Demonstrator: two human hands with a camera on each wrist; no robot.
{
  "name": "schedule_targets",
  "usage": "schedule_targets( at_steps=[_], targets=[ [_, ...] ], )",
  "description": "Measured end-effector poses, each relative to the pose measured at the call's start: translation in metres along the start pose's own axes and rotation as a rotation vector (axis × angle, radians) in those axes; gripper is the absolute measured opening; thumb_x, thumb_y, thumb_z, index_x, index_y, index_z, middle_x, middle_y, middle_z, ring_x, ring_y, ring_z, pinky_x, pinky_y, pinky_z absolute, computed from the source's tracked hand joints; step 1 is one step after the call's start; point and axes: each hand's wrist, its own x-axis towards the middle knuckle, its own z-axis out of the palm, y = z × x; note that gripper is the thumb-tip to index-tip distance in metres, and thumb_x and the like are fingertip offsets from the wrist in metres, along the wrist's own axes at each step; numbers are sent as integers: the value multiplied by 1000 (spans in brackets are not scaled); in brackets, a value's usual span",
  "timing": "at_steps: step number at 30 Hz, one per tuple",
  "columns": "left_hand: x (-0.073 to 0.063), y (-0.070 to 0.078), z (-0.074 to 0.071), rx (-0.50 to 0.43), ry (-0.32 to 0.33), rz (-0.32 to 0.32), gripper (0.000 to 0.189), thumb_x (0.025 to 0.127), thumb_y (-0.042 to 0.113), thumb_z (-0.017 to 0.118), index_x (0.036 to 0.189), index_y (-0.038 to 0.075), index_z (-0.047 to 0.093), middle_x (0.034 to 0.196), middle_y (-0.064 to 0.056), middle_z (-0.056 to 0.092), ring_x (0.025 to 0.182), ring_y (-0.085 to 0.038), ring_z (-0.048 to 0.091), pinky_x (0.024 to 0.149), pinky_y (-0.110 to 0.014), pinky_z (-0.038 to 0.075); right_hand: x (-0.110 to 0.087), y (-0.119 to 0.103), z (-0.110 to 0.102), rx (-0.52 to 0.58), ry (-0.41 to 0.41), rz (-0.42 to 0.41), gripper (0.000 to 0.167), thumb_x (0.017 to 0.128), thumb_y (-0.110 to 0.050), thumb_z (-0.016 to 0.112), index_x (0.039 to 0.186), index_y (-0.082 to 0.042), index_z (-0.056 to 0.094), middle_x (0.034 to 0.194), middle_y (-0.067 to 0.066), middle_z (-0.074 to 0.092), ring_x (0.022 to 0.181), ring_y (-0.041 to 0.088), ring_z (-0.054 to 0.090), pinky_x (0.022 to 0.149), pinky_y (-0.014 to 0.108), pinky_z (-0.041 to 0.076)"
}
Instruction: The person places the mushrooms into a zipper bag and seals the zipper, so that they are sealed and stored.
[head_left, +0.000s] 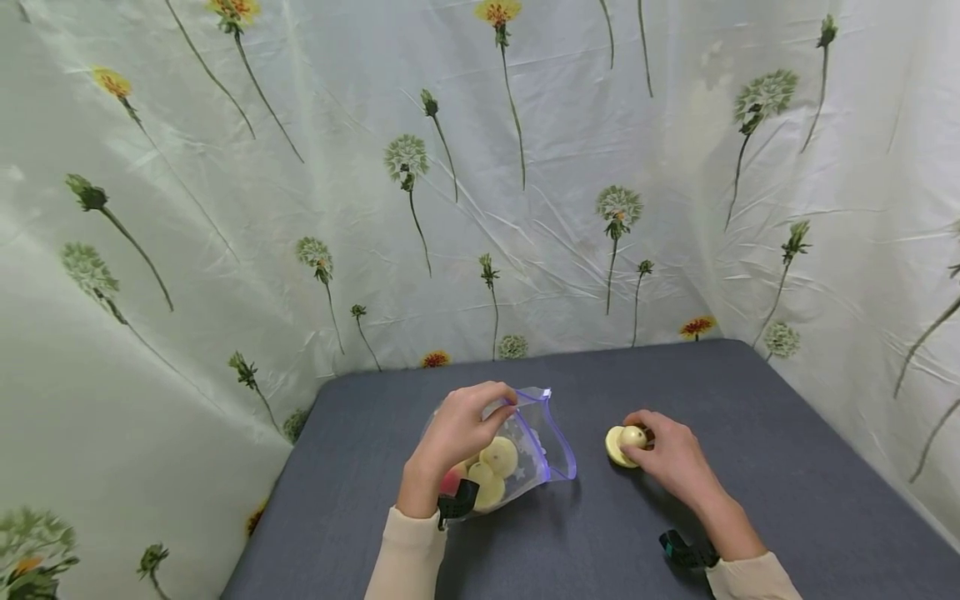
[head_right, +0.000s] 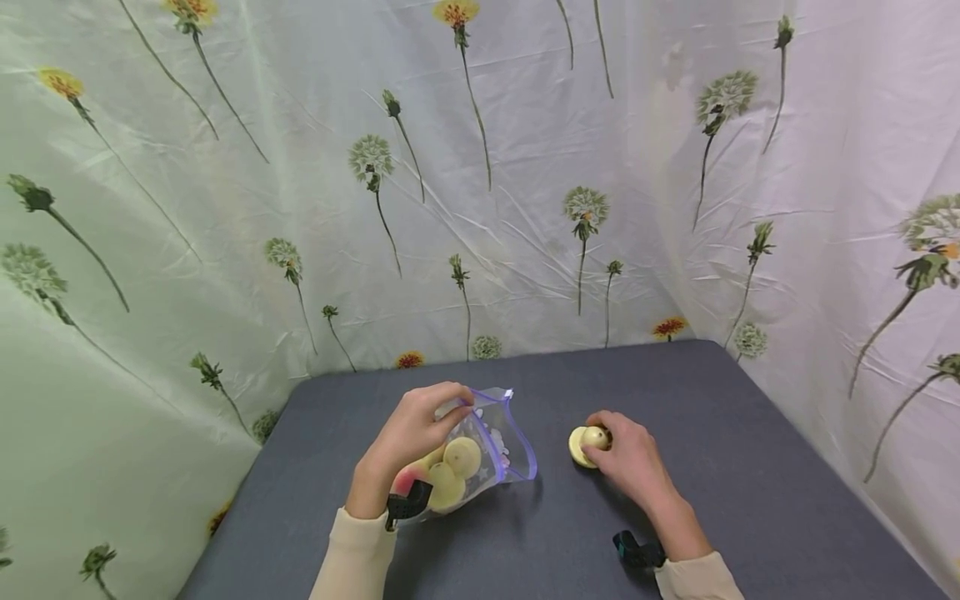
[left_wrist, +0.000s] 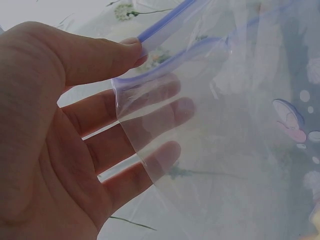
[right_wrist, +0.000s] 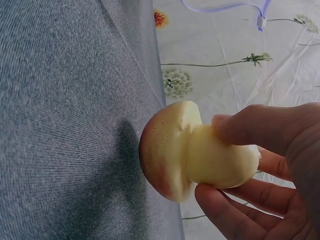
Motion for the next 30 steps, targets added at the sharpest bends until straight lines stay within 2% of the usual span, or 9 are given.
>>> schedule_targets(
  at_steps=[4, 9, 20, 30],
  targets=[
    [0, 1, 1, -1, -9, -5, 9, 98, 16, 68, 104, 22, 70, 100, 12, 69, 81, 0, 60, 71, -25, 52, -1, -2, -2, 16, -4, 9, 34, 85, -18, 83, 115, -10, 70, 108, 6, 68, 88, 20, 65, 70, 37, 51],
    [0, 1, 1, -12, -9, -7, 9, 98, 15, 69, 104, 21, 70, 100, 11, 69, 82, -1, 61, 72, -31, 54, -1, -5, -4, 31, 1, -4, 35, 85, -18, 83, 116, -10, 71, 108, 6, 68, 87, 19, 66, 69, 37, 51],
    [2, 0, 1, 5, -14, -10, 11, 97, 14, 70, 105, 21, 70, 99, 11, 70, 82, -1, 61, 71, -25, 52, 4, -17, -8, 24, 9, -24, 32, 84, -19, 84, 112, -11, 72, 103, 2, 68, 84, 17, 65, 68, 34, 52],
    [2, 2, 1, -19, -18, -13, 11, 97, 13, 69, 105, 21, 70, 98, 8, 71, 80, -2, 61, 71, -30, 53, 6, -28, -13, 28, 11, -17, 28, 84, -22, 83, 109, -16, 72, 100, -3, 68, 82, 12, 62, 67, 35, 49]
  ],
)
